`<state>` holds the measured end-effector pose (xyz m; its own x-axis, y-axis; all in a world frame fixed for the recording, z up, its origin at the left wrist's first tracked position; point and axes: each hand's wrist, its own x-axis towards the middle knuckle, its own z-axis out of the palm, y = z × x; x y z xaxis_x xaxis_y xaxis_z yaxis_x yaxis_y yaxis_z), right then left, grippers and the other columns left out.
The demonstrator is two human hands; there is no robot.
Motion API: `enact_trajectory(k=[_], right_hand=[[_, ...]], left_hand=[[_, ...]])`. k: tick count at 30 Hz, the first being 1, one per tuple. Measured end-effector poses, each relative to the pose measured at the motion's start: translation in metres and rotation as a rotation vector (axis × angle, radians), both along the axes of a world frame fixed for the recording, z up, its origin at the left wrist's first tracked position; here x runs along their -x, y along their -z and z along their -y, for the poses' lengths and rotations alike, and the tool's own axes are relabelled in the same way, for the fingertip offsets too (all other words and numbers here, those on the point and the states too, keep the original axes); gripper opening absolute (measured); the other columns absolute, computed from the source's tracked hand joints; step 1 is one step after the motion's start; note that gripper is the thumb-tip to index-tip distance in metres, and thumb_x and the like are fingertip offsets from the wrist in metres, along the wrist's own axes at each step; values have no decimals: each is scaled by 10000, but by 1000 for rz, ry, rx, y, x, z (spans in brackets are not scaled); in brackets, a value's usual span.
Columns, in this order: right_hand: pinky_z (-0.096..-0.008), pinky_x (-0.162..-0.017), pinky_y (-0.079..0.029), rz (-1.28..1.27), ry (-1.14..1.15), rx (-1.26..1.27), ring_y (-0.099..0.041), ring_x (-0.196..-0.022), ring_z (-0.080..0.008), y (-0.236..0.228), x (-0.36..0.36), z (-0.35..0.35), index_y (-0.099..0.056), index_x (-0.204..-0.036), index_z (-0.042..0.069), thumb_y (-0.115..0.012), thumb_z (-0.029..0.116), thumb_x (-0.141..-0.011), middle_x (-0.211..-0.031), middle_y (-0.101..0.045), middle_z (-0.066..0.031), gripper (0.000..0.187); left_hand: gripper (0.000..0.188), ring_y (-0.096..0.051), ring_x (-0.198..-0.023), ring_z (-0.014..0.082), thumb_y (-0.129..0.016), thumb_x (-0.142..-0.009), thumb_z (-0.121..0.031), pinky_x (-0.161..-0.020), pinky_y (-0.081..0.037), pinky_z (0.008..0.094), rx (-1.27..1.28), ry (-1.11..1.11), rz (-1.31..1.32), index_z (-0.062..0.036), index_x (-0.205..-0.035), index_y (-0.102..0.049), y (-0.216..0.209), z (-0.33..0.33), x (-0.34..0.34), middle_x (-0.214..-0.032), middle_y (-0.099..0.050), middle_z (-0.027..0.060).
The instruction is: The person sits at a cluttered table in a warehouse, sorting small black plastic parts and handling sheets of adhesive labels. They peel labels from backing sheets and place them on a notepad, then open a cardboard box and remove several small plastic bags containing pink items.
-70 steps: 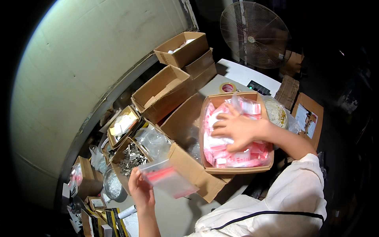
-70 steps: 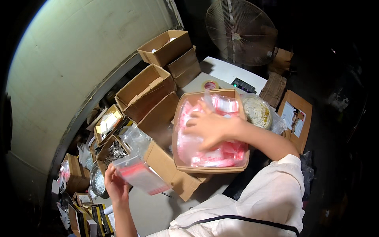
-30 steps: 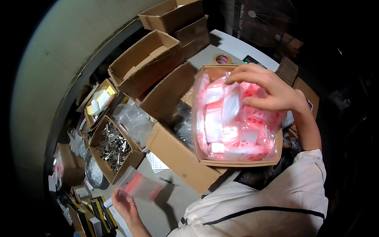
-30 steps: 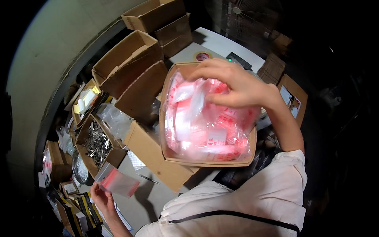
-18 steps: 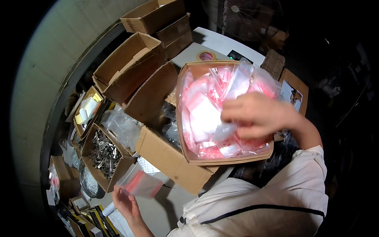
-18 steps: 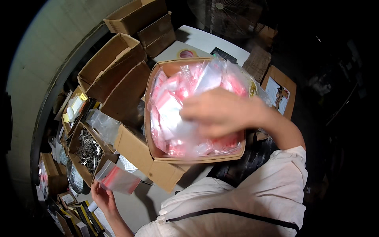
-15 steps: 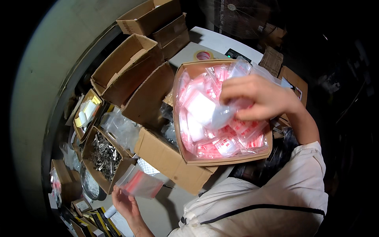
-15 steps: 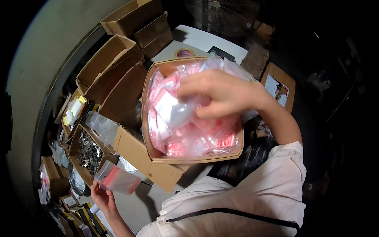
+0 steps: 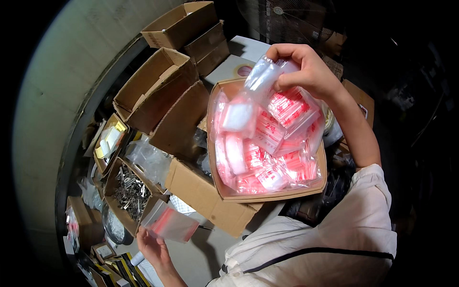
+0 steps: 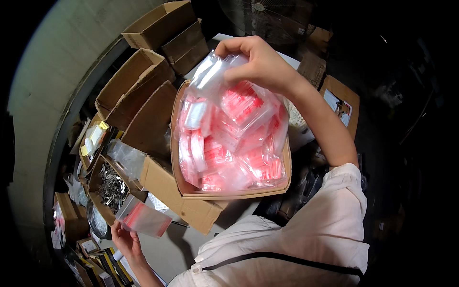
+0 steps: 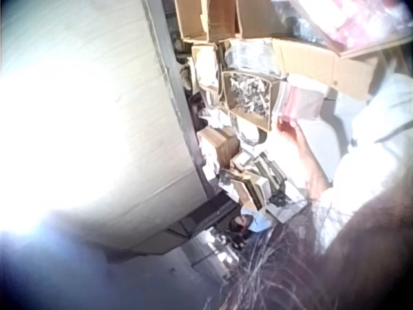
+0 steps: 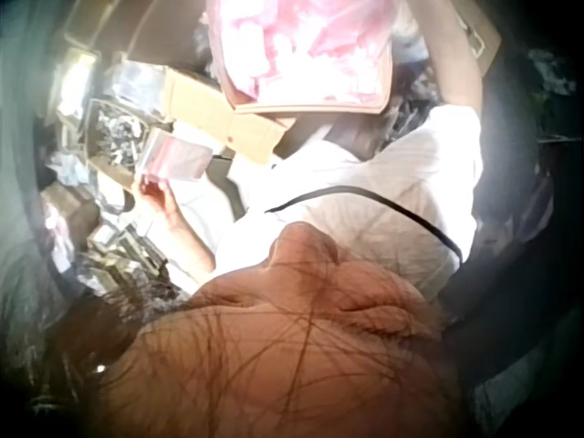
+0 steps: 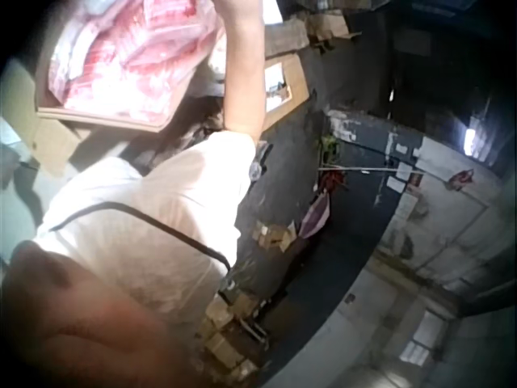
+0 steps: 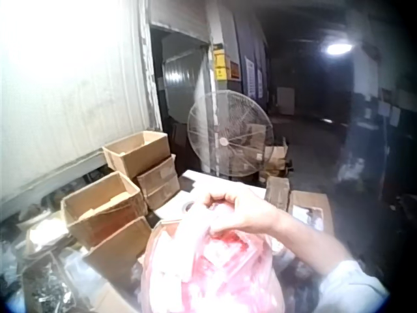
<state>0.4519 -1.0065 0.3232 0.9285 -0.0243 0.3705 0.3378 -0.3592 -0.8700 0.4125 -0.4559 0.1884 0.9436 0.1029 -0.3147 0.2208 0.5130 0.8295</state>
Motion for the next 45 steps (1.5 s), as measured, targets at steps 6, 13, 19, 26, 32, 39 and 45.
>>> enact_trajectory(k=[6, 13, 19, 26, 32, 39, 45], right_hand=[[-248, -789, -529, -75, -84, -178, -653, -828, -94, -2, -8, 9, -671, -997, 10, -704, 92, -761, -894, -678, -43, 252], [-258, -847, -533, -66, -136, -305, -654, -896, -104, -4, -10, -19, -659, -1087, 22, -729, 112, -823, -970, -691, -47, 287], [-414, -1027, -470, 58, -161, 438, -561, -1224, -320, 14, -12, -38, -490, -1319, 5, -752, 155, -827, -1258, -555, -169, 577], [-484, -1023, -471, 664, -281, 961, -585, -1125, -325, 28, 44, -82, -644, -930, -13, -678, 87, -705, -1047, -621, -156, 248], [-497, -1204, -314, 536, -186, 1425, -583, -1117, -247, 65, 71, -93, -721, -712, 35, -653, 152, -645, -925, -663, -65, 151], [-405, -995, -482, 546, -271, 1177, -593, -968, -261, 70, 46, -85, -668, -644, 41, -668, 138, -625, -871, -639, -67, 99], [-272, -554, -502, 97, -177, 240, -647, -639, -132, 18, 40, -66, -696, -869, -6, -666, 136, -947, -766, -653, -36, 165]], left_hand=[[143, -696, -836, 124, -610, -955, -200, -557, -558, 212, -41, -58, -3, -80, -1033, -620, -9, 13, 0, -998, -697, 32], [179, -699, -890, 154, -568, -987, -198, -631, -594, 250, 4, -15, 3, -47, -1054, -634, -18, 18, -11, -1031, -692, 57], [306, -700, -1052, 284, -499, -1031, -185, -878, -624, 423, 161, 147, 195, 55, -1179, -616, -89, 60, -44, -1144, -700, 172], [292, -709, -1001, 263, -492, -1042, -158, -860, -648, 411, 244, 385, 382, 75, -1188, -589, -146, 134, -44, -1114, -695, 182], [279, -713, -981, 225, -491, -1047, -165, -827, -649, 389, 280, 416, 341, 61, -1170, -598, -149, 146, -44, -1108, -702, 159], [234, -702, -1000, 247, -505, -1037, -139, -883, -631, 403, 346, 401, 353, 69, -1107, -587, -145, 129, -50, -1087, -696, 171], [223, -678, -1020, 251, -511, -1028, -117, -920, -604, 404, 371, 315, 369, 80, -1116, -567, -150, 98, -48, -1080, -678, 175]])
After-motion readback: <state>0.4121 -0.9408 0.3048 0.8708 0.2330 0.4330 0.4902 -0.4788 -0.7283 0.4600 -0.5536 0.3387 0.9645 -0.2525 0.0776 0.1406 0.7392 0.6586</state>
